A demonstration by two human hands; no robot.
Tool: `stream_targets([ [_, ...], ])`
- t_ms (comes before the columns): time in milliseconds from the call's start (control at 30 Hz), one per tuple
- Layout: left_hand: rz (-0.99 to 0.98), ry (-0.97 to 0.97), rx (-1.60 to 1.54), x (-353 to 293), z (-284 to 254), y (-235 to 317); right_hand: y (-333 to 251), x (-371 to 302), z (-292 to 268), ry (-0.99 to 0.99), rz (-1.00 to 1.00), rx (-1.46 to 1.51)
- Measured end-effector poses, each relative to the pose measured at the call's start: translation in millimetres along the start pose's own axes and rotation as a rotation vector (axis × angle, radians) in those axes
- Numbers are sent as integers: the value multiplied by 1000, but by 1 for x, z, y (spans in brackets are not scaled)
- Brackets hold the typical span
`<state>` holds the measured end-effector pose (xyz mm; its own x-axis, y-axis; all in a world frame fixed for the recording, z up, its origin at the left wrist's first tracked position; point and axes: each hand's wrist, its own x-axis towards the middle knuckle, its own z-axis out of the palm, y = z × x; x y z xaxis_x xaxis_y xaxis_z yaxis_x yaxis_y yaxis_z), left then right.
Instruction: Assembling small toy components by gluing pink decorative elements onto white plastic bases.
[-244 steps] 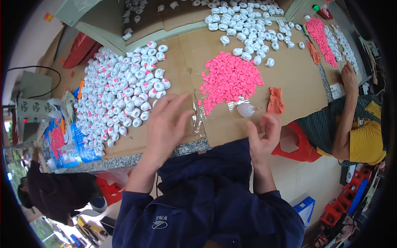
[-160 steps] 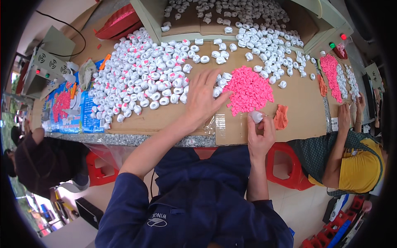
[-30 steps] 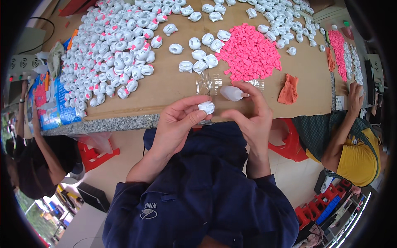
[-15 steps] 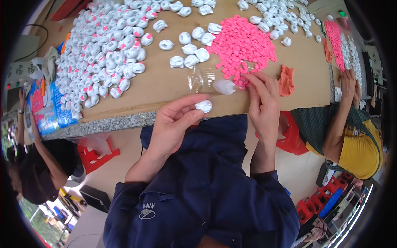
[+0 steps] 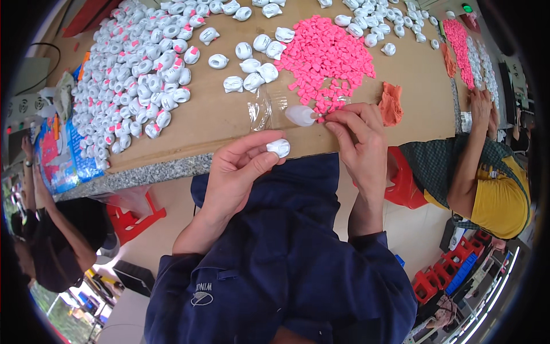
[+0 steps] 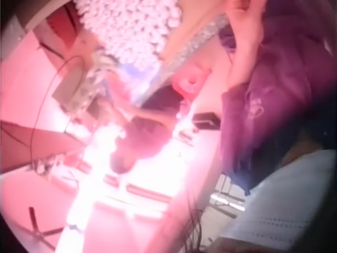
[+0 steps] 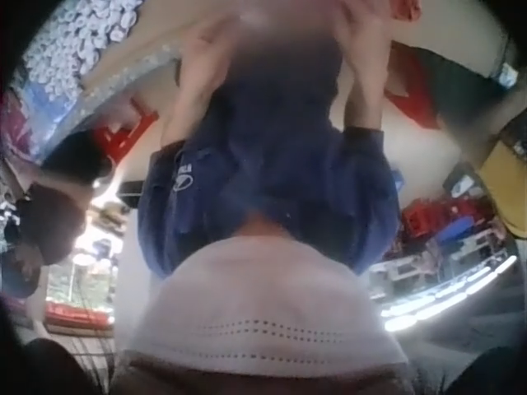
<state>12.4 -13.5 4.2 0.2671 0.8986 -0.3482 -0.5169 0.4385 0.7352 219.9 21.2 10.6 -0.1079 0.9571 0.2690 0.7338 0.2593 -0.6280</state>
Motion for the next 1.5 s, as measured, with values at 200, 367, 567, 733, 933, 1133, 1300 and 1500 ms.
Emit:
stream_targets([
  [200, 18, -4, 1, -1, 0, -1, -1, 5, 5, -21, -84, 15],
  [367, 46, -20, -17, 1, 2, -5, -5, 1, 9, 10, -60, 12],
  [567, 180, -34, -5, 3, 9, -17, -31, -18, 1, 45, -30, 133],
  [733, 293, 10, 116, 3, 16, -22, -37, -22, 2, 41, -68, 88],
  [933, 566, 52, 606, 5, 15, -24, -42, -22, 3, 26, -89, 11],
  [1133, 426, -41, 370, 5, 9, -23, -37, -27, 2, 14, 72, 276],
  [1300, 323, -144, 154, 7, 7, -22, -27, -25, 6, -68, 209, 568],
  [1500, 208, -174, 45, 10, 4, -20, -26, -25, 12, -40, 254, 789],
])
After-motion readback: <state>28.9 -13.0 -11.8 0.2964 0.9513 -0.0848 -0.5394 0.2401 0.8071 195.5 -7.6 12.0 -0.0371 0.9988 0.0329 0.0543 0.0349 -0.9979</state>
